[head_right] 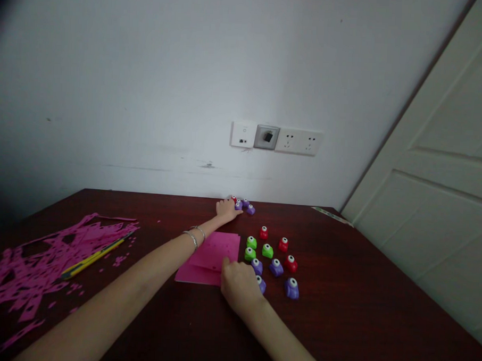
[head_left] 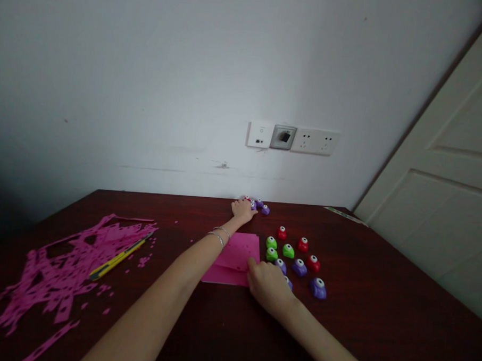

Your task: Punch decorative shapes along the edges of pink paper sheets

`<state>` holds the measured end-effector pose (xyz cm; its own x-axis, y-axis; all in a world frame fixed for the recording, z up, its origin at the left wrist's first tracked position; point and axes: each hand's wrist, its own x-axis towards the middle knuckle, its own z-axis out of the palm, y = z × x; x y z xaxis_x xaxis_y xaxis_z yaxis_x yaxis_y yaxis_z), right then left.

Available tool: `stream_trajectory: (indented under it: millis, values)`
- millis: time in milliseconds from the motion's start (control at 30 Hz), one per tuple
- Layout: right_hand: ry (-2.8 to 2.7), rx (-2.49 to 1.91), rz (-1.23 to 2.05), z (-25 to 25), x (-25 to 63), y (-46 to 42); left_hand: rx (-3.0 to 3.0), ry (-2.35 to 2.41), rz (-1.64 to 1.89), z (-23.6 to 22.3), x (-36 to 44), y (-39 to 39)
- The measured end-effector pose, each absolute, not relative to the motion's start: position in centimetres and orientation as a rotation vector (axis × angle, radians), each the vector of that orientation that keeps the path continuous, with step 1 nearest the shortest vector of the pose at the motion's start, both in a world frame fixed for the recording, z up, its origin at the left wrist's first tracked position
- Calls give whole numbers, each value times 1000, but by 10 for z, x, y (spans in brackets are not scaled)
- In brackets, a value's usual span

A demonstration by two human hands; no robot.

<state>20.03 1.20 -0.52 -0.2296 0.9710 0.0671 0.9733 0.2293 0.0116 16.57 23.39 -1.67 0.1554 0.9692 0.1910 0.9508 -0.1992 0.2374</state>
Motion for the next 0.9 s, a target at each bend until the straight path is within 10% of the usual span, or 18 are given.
stream_trajectory:
  millis: [900]
  values:
    - [-2377, -1953, -134, -9, 201, 6, 2179, 1402, 941, 26, 73, 190]
